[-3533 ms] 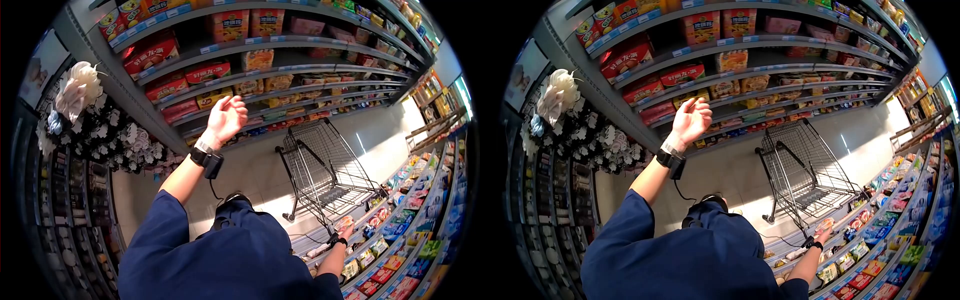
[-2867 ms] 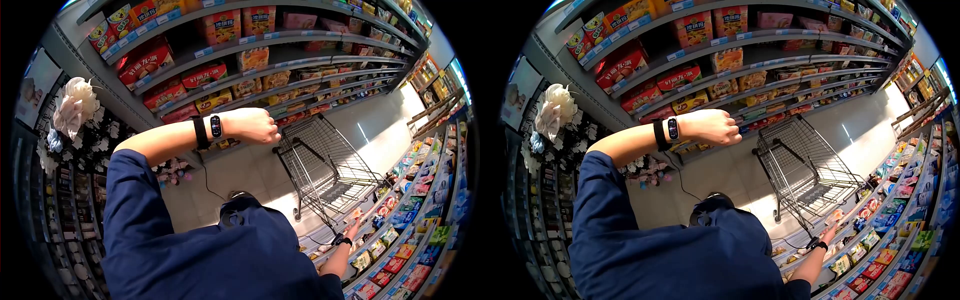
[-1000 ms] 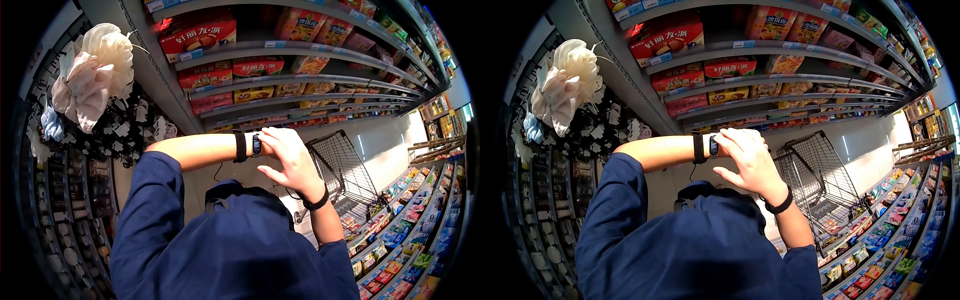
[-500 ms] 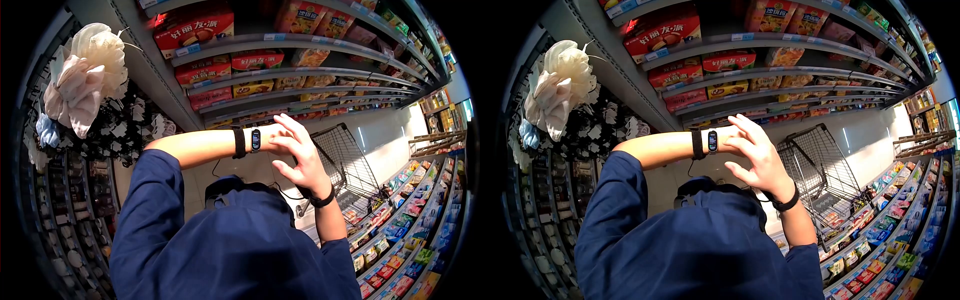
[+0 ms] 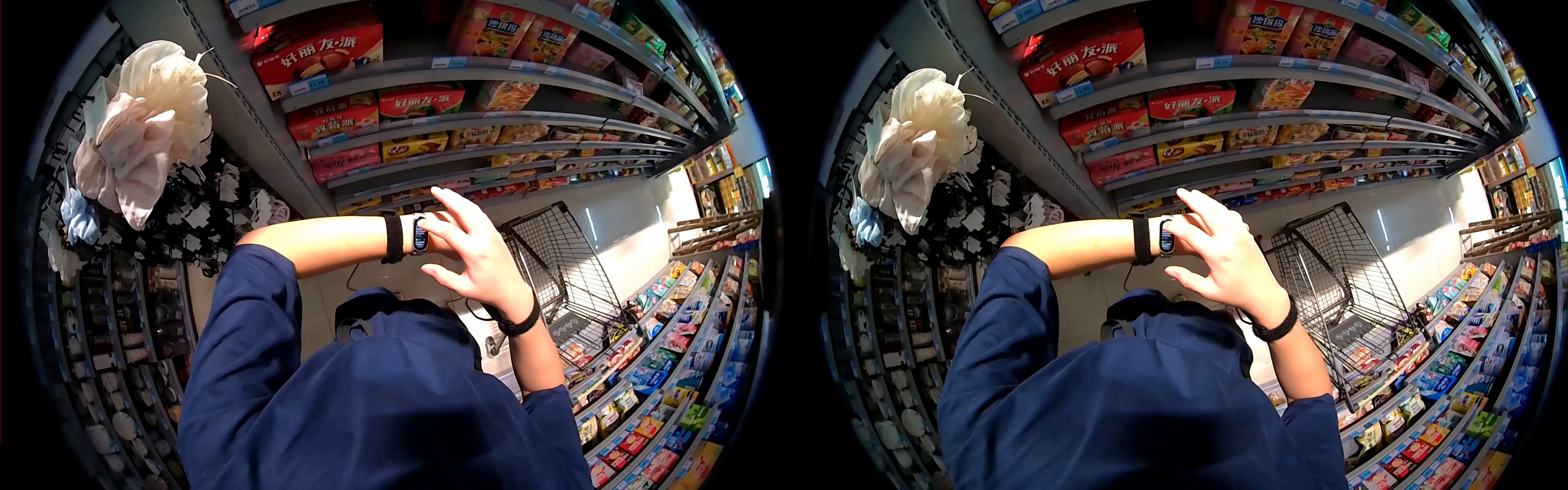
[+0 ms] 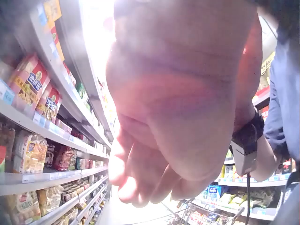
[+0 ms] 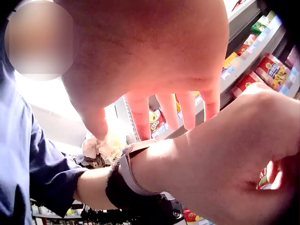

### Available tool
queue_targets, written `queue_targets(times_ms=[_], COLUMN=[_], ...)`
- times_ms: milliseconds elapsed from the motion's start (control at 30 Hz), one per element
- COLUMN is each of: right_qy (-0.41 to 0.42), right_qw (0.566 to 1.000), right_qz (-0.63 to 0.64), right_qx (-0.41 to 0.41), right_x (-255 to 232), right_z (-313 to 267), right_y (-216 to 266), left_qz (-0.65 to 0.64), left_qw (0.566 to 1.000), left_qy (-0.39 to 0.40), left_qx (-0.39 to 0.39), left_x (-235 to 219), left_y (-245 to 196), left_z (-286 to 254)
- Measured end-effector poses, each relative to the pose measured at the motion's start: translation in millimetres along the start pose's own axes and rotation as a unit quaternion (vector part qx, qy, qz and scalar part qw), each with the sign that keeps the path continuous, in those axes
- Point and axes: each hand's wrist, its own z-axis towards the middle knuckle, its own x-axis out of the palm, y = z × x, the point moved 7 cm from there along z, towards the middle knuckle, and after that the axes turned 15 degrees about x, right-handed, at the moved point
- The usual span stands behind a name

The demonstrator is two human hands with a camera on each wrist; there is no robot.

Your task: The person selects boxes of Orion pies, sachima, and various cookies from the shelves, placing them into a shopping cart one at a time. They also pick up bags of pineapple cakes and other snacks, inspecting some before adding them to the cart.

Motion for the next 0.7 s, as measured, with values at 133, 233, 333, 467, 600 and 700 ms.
queue_targets(times_ms=[133, 233, 333, 467, 600, 700], right_qy=[-0.019, -0.031, -0.048, -0.062, -0.073, -0.078], right_qw=[0.998, 0.997, 0.997, 0.987, 0.976, 0.984], right_qz=[0.051, 0.070, 0.061, 0.141, 0.188, 0.138], right_qx=[0.013, 0.025, 0.024, 0.051, 0.079, 0.079], right_x=[-7.9, -11.8, -12.0, -0.1, 39.1, 56.4], right_z=[-0.3, 0.5, 2.4, 14.3, 31.6, 29.0], right_y=[0.4, -2.3, -1.8, -10.3, -23.7, -35.4], left_qz=[0.160, 0.159, 0.138, 0.146, 0.138, 0.143], left_qw=[0.977, 0.979, 0.985, 0.984, 0.986, 0.985], left_qy=[0.110, 0.109, 0.092, 0.094, 0.089, 0.082], left_qx=[-0.089, -0.067, -0.044, -0.037, -0.041, -0.046], left_x=[-9.0, -12.4, -13.8, -7.4, -3.3, -4.9], left_y=[-38.4, -41.4, -38.0, -36.0, -33.9, -29.5], left_z=[18.3, 19.6, 18.0, 18.2, 16.1, 13.5])
